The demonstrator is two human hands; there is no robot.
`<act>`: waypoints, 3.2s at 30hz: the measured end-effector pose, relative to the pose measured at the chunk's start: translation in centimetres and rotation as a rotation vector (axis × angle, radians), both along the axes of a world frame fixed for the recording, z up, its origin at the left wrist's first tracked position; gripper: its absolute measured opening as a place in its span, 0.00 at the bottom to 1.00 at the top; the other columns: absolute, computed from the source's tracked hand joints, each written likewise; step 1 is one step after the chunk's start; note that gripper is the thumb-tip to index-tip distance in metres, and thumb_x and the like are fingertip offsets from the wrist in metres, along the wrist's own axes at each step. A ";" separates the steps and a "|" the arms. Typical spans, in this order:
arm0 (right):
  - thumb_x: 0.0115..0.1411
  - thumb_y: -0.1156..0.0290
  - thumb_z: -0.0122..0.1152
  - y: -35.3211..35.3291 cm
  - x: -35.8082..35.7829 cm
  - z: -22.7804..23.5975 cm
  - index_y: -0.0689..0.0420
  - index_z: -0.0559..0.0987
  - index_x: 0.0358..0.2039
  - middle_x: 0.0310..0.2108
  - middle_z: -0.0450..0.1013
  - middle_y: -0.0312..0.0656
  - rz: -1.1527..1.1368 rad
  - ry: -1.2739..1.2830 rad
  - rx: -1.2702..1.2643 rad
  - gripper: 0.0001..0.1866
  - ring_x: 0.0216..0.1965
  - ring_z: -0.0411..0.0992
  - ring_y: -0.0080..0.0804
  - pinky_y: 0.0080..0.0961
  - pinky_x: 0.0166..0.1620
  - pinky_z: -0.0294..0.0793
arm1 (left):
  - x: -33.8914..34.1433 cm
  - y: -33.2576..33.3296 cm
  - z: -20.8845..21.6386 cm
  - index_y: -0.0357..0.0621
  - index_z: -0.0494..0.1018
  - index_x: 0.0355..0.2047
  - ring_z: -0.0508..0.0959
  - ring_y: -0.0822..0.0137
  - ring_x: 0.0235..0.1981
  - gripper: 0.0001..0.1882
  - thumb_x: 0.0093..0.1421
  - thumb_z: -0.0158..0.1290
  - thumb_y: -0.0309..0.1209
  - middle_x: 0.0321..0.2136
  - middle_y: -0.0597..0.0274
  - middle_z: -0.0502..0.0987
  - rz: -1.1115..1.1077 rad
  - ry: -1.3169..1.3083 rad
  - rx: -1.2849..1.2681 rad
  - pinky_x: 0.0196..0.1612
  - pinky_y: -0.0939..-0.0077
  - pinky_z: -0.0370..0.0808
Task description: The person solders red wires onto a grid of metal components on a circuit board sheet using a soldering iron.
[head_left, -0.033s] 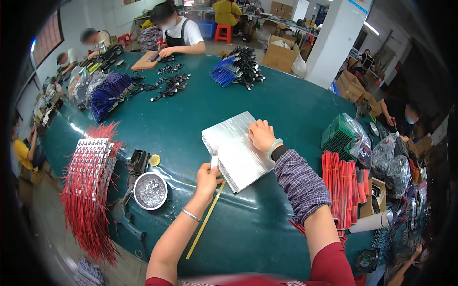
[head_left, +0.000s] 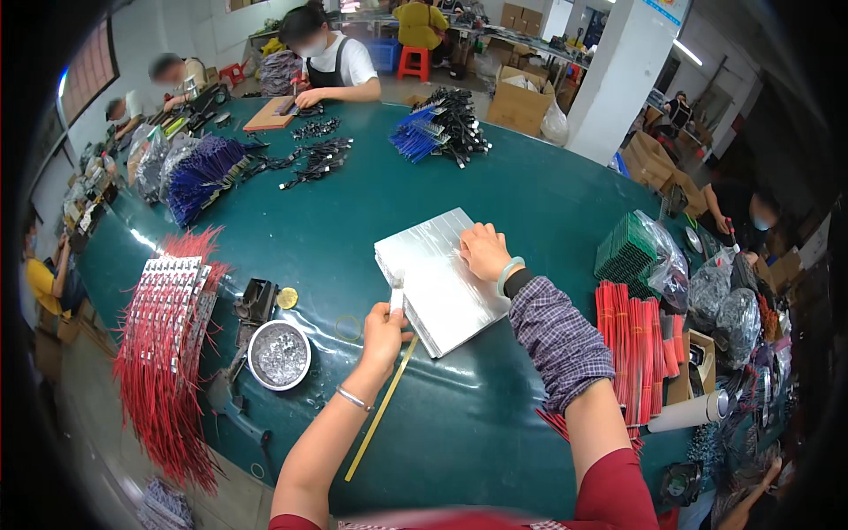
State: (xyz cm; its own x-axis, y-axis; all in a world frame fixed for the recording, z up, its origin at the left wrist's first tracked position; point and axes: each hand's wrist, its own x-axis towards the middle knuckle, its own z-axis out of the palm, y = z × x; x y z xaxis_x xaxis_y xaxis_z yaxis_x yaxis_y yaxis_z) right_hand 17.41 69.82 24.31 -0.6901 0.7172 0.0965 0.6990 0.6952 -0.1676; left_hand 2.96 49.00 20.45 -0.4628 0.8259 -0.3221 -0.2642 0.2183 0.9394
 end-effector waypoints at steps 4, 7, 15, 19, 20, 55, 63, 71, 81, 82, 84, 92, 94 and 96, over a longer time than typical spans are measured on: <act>0.64 0.69 0.55 0.8 0.2 1.7 0.59 0.77 0.41 0.42 0.77 0.50 0.059 -0.170 -0.130 0.09 0.48 0.67 0.47 0.41 0.50 0.59 | -0.8 0.1 0.7 0.35 0.70 0.43 0.76 0.71 0.32 0.09 0.71 0.46 0.30 0.33 0.61 0.74 -0.036 0.195 -0.024 0.33 0.77 0.80; 0.62 0.66 0.59 1.1 0.3 1.3 0.59 0.77 0.43 0.42 0.77 0.49 0.057 -0.192 -0.176 0.12 0.48 0.68 0.47 0.41 0.51 0.58 | -1.6 1.8 -0.1 0.33 0.71 0.44 0.81 0.51 0.36 0.11 0.67 0.50 0.29 0.34 0.44 0.80 -0.031 0.522 -0.004 0.42 0.57 0.77; 0.57 0.60 0.67 -1.2 1.2 -3.0 0.55 0.84 0.29 0.33 0.78 0.41 -0.239 0.604 -0.325 0.11 0.44 0.68 0.40 0.40 0.52 0.60 | 1.0 8.8 4.2 0.35 0.72 0.43 0.80 0.37 0.42 0.14 0.68 0.48 0.35 0.35 0.36 0.80 -0.160 0.838 -0.027 0.45 0.47 0.74; 0.54 0.63 0.70 -0.9 0.9 -4.3 0.56 0.83 0.29 0.30 0.76 0.38 -0.156 0.703 -0.227 0.10 0.40 0.67 0.38 0.37 0.50 0.63 | 1.6 11.3 3.6 0.34 0.72 0.40 0.80 0.37 0.39 0.13 0.68 0.48 0.34 0.33 0.35 0.80 -0.260 1.013 -0.113 0.43 0.46 0.74; 0.54 0.63 0.70 -0.9 0.7 -4.3 0.56 0.83 0.29 0.30 0.76 0.38 -0.155 0.707 -0.228 0.10 0.40 0.67 0.38 0.37 0.50 0.63 | 1.4 11.6 3.2 0.34 0.72 0.39 0.80 0.37 0.39 0.12 0.67 0.48 0.33 0.33 0.35 0.80 -0.288 1.085 -0.115 0.43 0.46 0.75; 0.62 0.72 0.63 -6.8 14.2 -3.4 0.56 0.76 0.33 0.50 0.75 0.40 -0.175 0.895 -0.502 0.05 0.53 0.70 0.31 0.30 0.54 0.70 | -4.6 1.1 -1.6 0.39 0.66 0.58 0.79 0.40 0.45 0.23 0.68 0.47 0.40 0.43 0.41 0.78 0.100 1.382 -0.038 0.48 0.48 0.74; 0.54 0.81 0.67 -8.7 14.4 -1.9 0.58 0.74 0.40 0.26 0.70 0.32 -0.015 0.637 -0.536 0.14 0.28 0.67 0.18 0.20 0.33 0.68 | 0.6 1.3 0.6 0.34 0.56 0.64 0.79 0.37 0.46 0.39 0.62 0.57 0.45 0.43 0.33 0.79 -0.183 0.859 -0.183 0.50 0.49 0.74; 0.53 0.75 0.70 -10.7 14.1 -0.7 0.54 0.76 0.36 0.28 0.66 0.38 -0.029 0.402 -0.192 0.12 0.30 0.69 0.35 0.31 0.35 0.70 | 0.9 1.8 -0.7 0.32 0.59 0.63 0.78 0.37 0.48 0.37 0.62 0.58 0.45 0.45 0.32 0.78 -0.143 0.852 -0.174 0.52 0.50 0.74; 0.51 0.75 0.69 -11.3 17.5 -4.9 0.56 0.80 0.35 0.38 0.72 0.42 -0.394 0.157 -0.133 0.10 0.44 0.72 0.44 0.39 0.44 0.74 | 0.7 1.8 0.7 0.34 0.60 0.64 0.78 0.38 0.49 0.37 0.63 0.56 0.45 0.46 0.34 0.78 -0.193 0.928 -0.262 0.51 0.49 0.74; 0.51 0.75 0.68 -11.2 17.6 -5.0 0.56 0.80 0.38 0.42 0.72 0.43 -0.394 0.217 -0.093 0.12 0.46 0.72 0.45 0.39 0.46 0.74 | 0.8 2.0 1.1 0.35 0.59 0.65 0.78 0.39 0.48 0.38 0.63 0.57 0.46 0.47 0.35 0.78 -0.228 0.959 -0.312 0.50 0.49 0.74; 0.52 0.75 0.67 -11.1 16.7 -3.8 0.57 0.80 0.42 0.45 0.72 0.46 -0.362 0.361 0.030 0.15 0.49 0.71 0.48 0.39 0.49 0.73 | 0.8 2.4 2.0 0.36 0.59 0.65 0.79 0.39 0.47 0.37 0.63 0.57 0.44 0.47 0.36 0.77 -0.154 1.078 -0.265 0.49 0.50 0.75; 0.56 0.51 0.67 -12.2 7.5 -3.0 0.50 0.68 0.65 0.68 0.57 0.56 0.091 0.247 0.095 0.38 0.70 0.52 0.56 0.52 0.70 0.51 | -4.7 10.7 -0.1 0.38 0.72 0.43 0.82 0.44 0.36 0.13 0.63 0.55 0.34 0.34 0.43 0.79 -0.205 1.517 0.055 0.40 0.51 0.78; 0.57 0.46 0.65 -13.1 7.3 -2.6 0.46 0.63 0.69 0.71 0.53 0.54 0.064 0.161 0.098 0.42 0.73 0.47 0.54 0.54 0.71 0.45 | -5.9 12.5 -0.6 0.39 0.72 0.32 0.82 0.42 0.33 0.06 0.63 0.53 0.29 0.29 0.45 0.80 -0.106 1.556 0.078 0.37 0.49 0.78; 0.56 0.47 0.66 -12.7 8.0 -3.2 0.45 0.63 0.69 0.71 0.52 0.52 0.047 0.196 0.094 0.43 0.73 0.47 0.53 0.54 0.71 0.45 | -7.7 14.2 -0.3 0.37 0.74 0.36 0.82 0.40 0.38 0.06 0.61 0.54 0.27 0.33 0.43 0.81 0.101 1.328 -0.071 0.38 0.49 0.79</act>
State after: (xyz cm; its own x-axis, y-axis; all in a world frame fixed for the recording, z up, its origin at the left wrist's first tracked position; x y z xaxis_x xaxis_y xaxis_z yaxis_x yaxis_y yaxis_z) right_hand 25.41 57.13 21.14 -0.6841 0.6661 0.2972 0.6258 0.7453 -0.2300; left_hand -4.74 63.17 20.15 -0.5143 0.7701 0.3774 0.8190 0.3104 0.4825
